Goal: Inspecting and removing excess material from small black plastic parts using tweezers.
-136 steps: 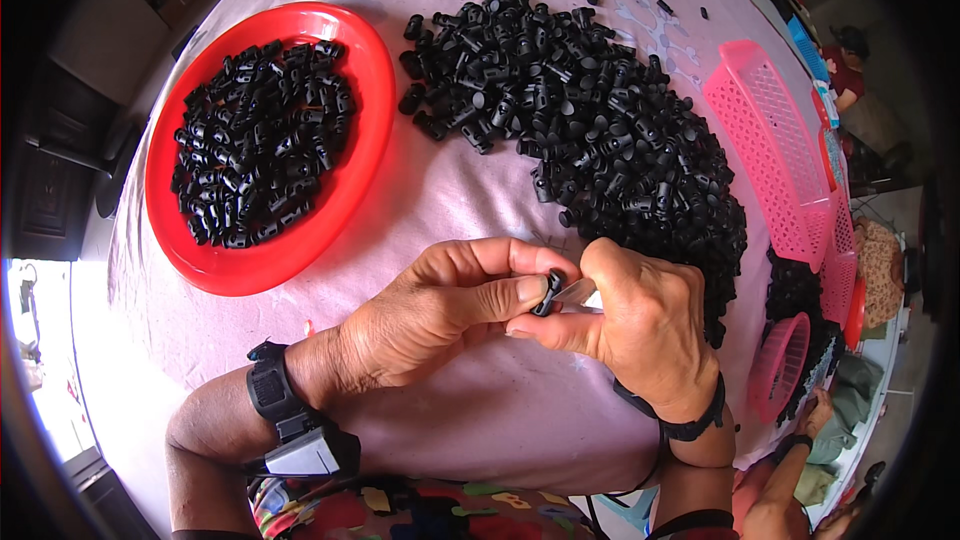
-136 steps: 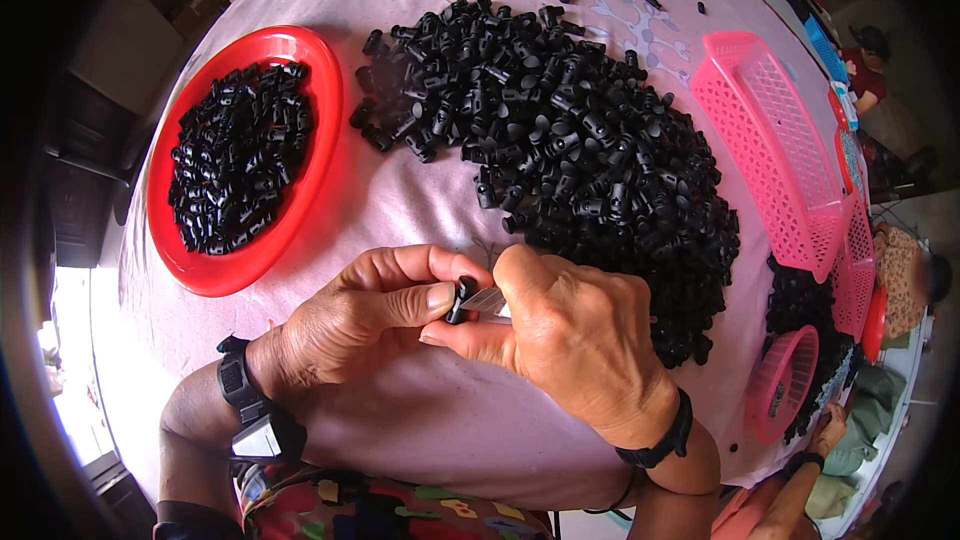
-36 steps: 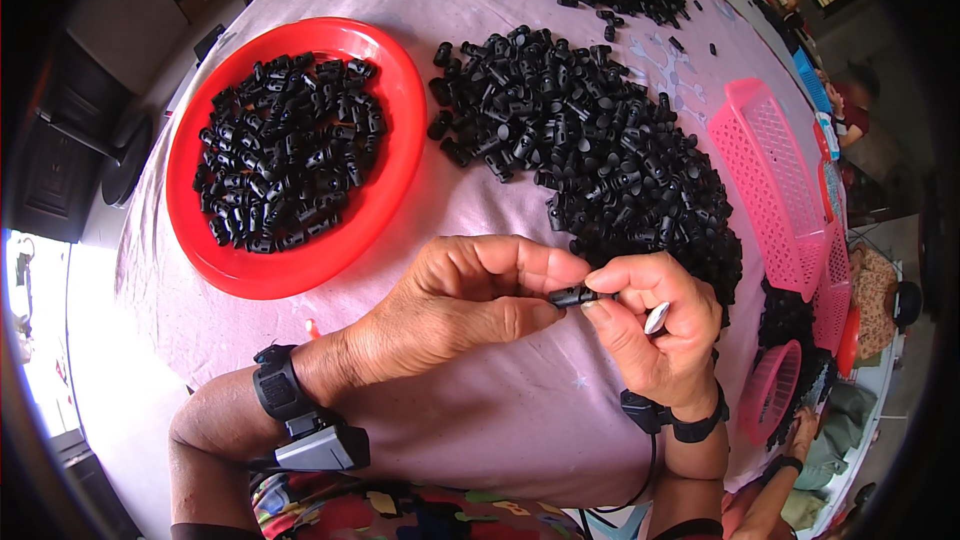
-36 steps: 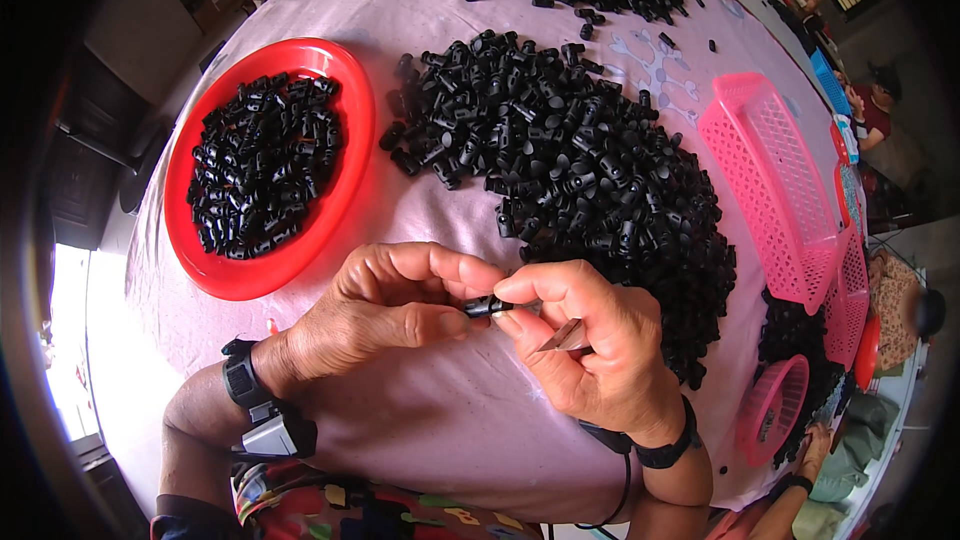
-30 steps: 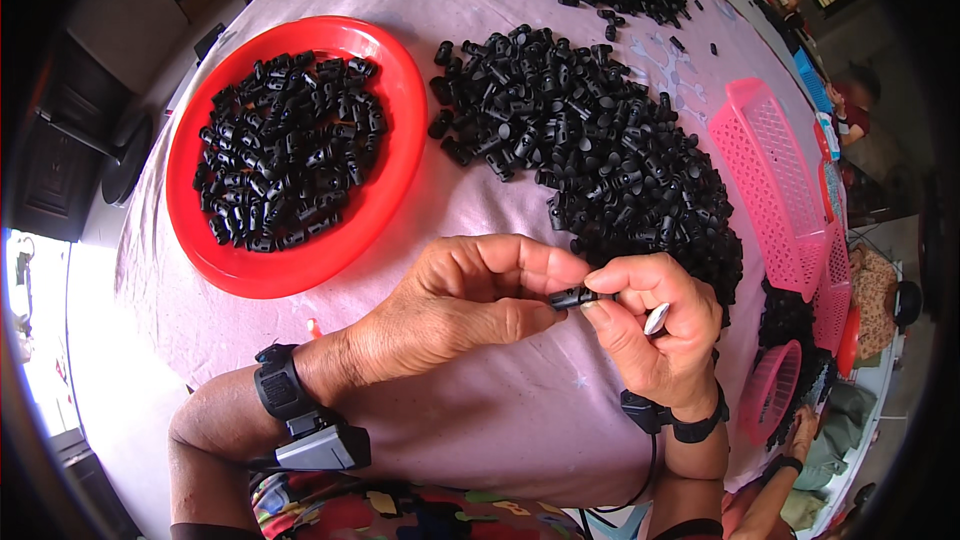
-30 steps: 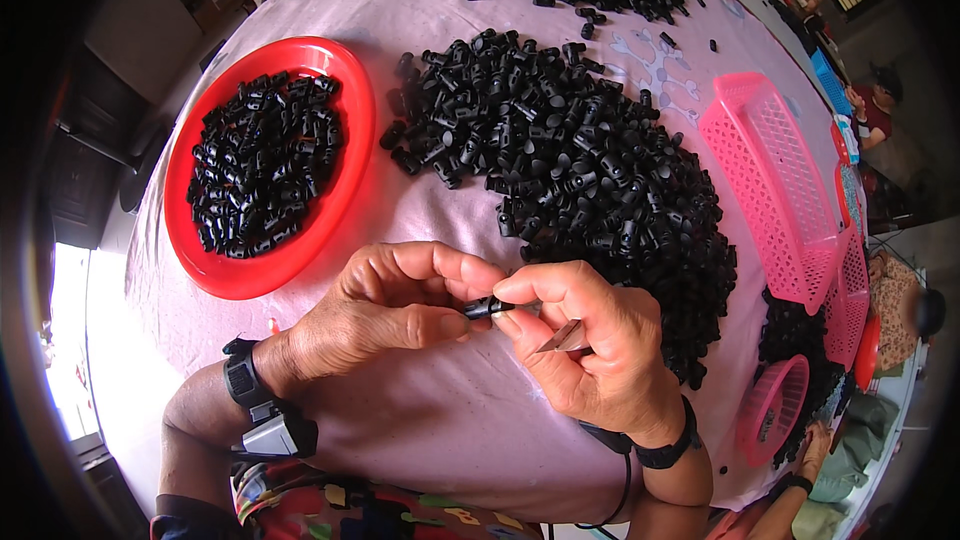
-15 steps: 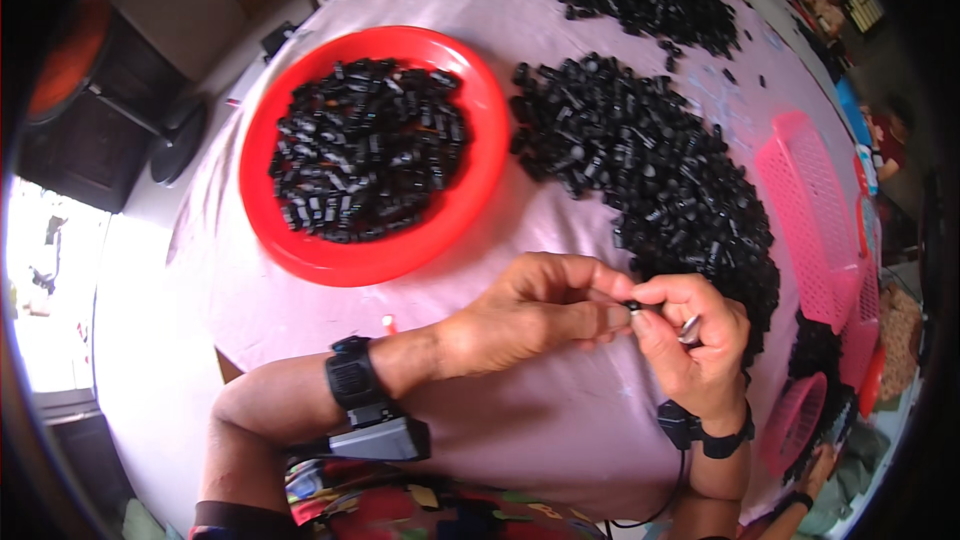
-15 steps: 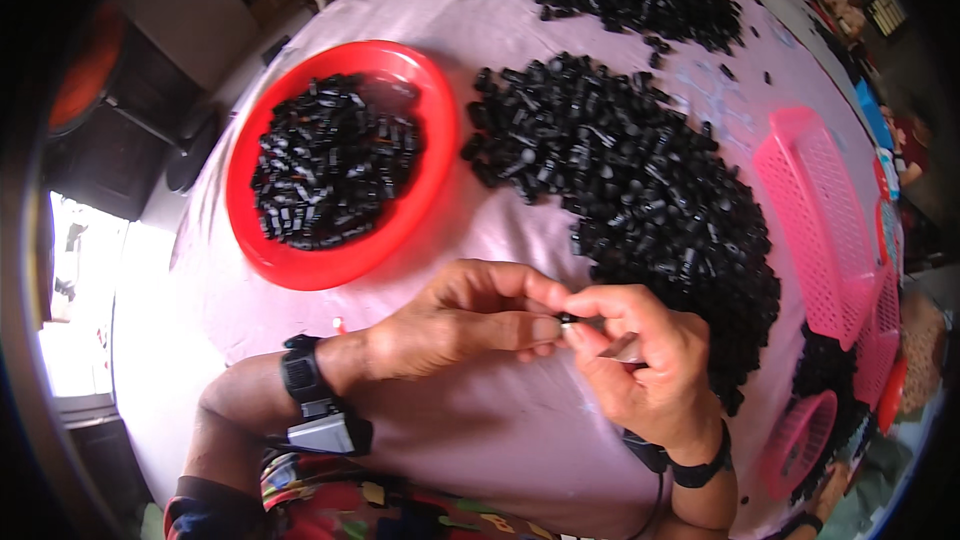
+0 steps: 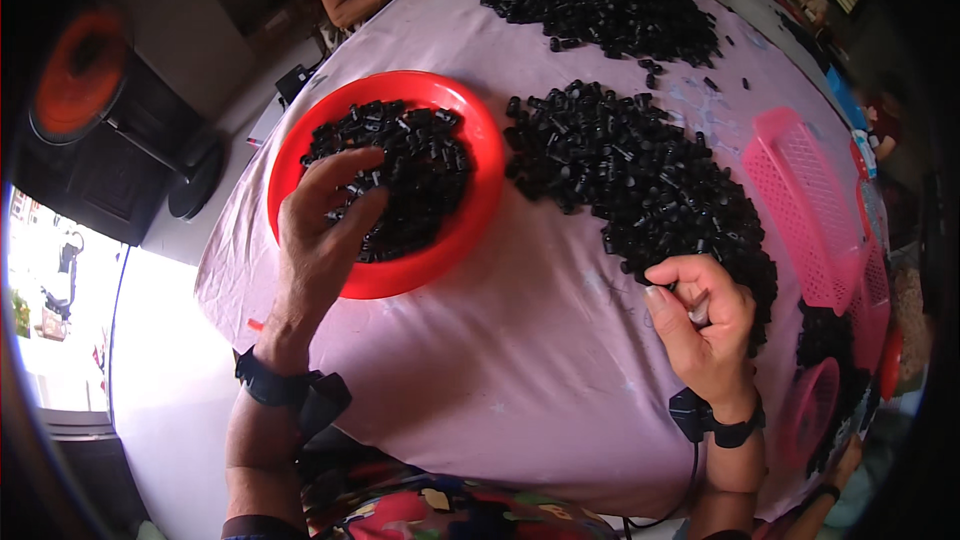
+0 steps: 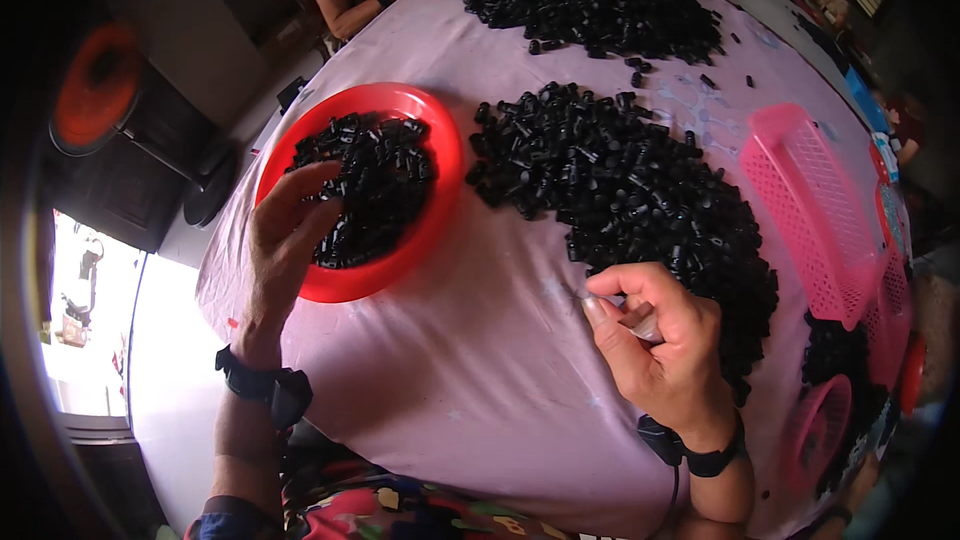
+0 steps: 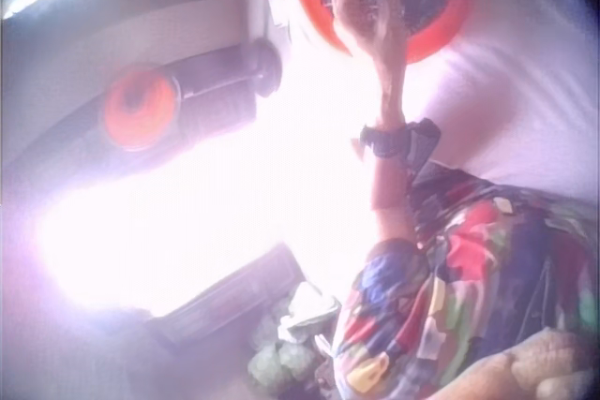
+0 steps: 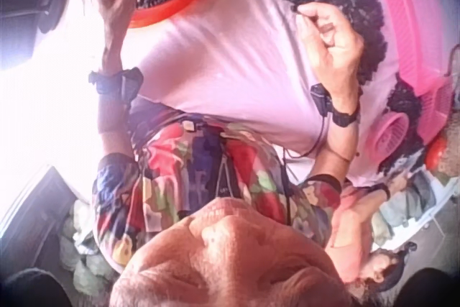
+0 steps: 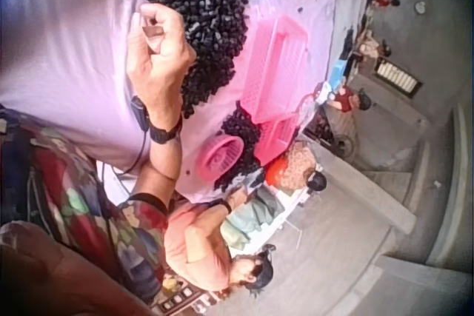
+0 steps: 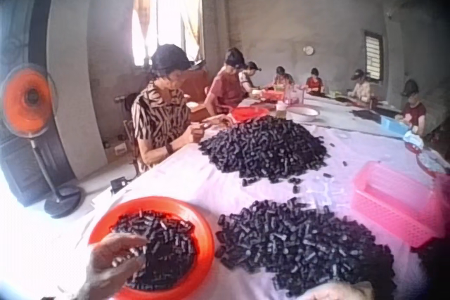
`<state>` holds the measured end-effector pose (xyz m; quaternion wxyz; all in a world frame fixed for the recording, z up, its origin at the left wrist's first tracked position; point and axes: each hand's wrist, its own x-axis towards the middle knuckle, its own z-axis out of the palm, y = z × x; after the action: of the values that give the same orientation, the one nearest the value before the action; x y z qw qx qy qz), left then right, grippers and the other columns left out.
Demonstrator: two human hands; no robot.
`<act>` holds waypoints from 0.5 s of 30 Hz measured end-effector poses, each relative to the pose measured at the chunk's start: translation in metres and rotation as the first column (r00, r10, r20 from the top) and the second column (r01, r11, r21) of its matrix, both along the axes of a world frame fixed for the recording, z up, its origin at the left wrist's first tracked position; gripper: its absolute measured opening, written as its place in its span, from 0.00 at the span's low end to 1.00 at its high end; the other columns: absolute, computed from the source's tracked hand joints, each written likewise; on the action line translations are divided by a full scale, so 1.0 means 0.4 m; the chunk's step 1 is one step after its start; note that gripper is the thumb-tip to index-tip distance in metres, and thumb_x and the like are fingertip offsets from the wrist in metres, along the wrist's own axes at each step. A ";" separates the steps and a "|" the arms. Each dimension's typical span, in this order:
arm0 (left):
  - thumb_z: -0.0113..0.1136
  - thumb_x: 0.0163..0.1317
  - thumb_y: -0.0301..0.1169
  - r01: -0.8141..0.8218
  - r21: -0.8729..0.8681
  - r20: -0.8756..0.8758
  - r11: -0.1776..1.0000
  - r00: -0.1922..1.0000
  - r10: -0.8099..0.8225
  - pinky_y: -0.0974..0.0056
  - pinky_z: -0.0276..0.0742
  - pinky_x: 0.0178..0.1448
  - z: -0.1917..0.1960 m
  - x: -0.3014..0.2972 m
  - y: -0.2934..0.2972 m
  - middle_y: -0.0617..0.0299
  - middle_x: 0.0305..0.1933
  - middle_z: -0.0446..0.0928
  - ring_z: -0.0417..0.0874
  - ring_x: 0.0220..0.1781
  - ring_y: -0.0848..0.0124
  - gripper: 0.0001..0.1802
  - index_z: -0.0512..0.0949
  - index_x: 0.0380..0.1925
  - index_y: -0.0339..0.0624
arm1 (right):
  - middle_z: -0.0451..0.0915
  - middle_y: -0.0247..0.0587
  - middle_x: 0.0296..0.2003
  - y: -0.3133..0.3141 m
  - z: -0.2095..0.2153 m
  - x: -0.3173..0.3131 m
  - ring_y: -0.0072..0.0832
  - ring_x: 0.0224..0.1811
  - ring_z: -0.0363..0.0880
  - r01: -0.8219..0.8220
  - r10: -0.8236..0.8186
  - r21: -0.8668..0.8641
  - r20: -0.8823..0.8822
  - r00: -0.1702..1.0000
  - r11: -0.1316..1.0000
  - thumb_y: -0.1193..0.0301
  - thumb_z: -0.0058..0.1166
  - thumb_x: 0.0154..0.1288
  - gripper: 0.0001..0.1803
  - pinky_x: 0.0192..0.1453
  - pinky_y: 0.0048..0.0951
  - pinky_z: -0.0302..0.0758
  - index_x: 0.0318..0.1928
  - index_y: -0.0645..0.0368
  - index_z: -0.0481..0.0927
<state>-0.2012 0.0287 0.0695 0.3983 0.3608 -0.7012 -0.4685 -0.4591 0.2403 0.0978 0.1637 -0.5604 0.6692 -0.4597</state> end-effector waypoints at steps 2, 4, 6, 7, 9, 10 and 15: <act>0.63 0.55 0.23 0.139 -0.294 0.357 0.946 0.934 -0.026 0.59 0.67 0.64 0.006 0.021 -0.004 0.54 0.57 0.76 0.75 0.60 0.61 0.23 0.76 0.54 0.41 | 0.78 0.31 0.22 0.002 0.006 -0.005 0.09 0.22 0.74 -0.022 0.021 0.037 0.012 1.000 0.999 0.81 0.58 0.59 0.06 0.27 0.14 0.68 0.38 0.64 0.78; 0.62 0.56 0.25 0.205 -0.350 0.493 0.914 0.870 -0.006 0.56 0.62 0.68 -0.005 0.020 0.012 0.51 0.61 0.72 0.70 0.65 0.57 0.25 0.75 0.56 0.43 | 0.78 0.32 0.23 0.000 0.005 -0.010 0.10 0.22 0.74 -0.017 0.017 0.017 -0.012 1.000 1.000 0.81 0.58 0.59 0.06 0.27 0.15 0.69 0.38 0.64 0.78; 0.57 0.59 0.26 0.306 -0.411 0.677 0.859 0.733 0.063 0.50 0.53 0.72 -0.024 0.023 0.008 0.48 0.70 0.61 0.60 0.72 0.53 0.27 0.72 0.61 0.47 | 0.79 0.32 0.23 0.001 0.011 -0.010 0.11 0.23 0.75 -0.003 0.003 0.012 -0.012 1.000 1.000 0.80 0.58 0.60 0.06 0.28 0.16 0.70 0.38 0.64 0.78; 0.57 0.59 0.26 0.312 -0.416 0.675 0.854 0.735 0.060 0.50 0.53 0.72 -0.030 0.025 0.000 0.48 0.70 0.61 0.60 0.72 0.53 0.27 0.72 0.61 0.47 | 0.79 0.32 0.23 0.001 0.014 -0.013 0.11 0.23 0.75 0.005 -0.005 0.008 -0.015 1.000 1.000 0.80 0.58 0.60 0.06 0.28 0.16 0.70 0.38 0.64 0.78; 0.56 0.60 0.25 0.268 -0.436 0.686 0.859 0.717 0.125 0.49 0.52 0.73 -0.038 0.024 -0.012 0.49 0.70 0.61 0.59 0.73 0.53 0.28 0.71 0.62 0.49 | 0.78 0.32 0.23 0.001 0.016 -0.022 0.11 0.23 0.75 0.014 -0.014 0.001 -0.014 1.000 1.000 0.80 0.58 0.60 0.05 0.28 0.16 0.70 0.38 0.64 0.78; 0.58 0.59 0.25 0.208 -0.516 0.668 0.831 0.704 0.239 0.48 0.53 0.71 -0.040 0.014 -0.010 0.50 0.68 0.64 0.63 0.71 0.54 0.27 0.72 0.61 0.49 | 0.78 0.32 0.22 0.003 0.018 -0.024 0.10 0.23 0.74 0.035 -0.035 -0.016 0.003 0.999 0.999 0.79 0.57 0.61 0.05 0.28 0.16 0.69 0.38 0.64 0.78; 0.62 0.52 0.21 0.221 -0.571 0.359 0.791 0.933 -0.001 0.55 0.73 0.55 0.035 -0.133 0.053 0.52 0.46 0.80 0.79 0.48 0.53 0.16 0.81 0.43 0.41 | 0.77 0.32 0.21 0.024 0.047 -0.040 0.10 0.23 0.74 0.071 -0.071 -0.031 -0.015 0.997 0.997 0.79 0.57 0.62 0.04 0.27 0.17 0.69 0.38 0.64 0.78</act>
<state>-0.2544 0.0498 0.0834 0.3362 0.2481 -0.8916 -0.1744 -0.4751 0.2499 0.1168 0.1333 -0.5424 0.6829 -0.4708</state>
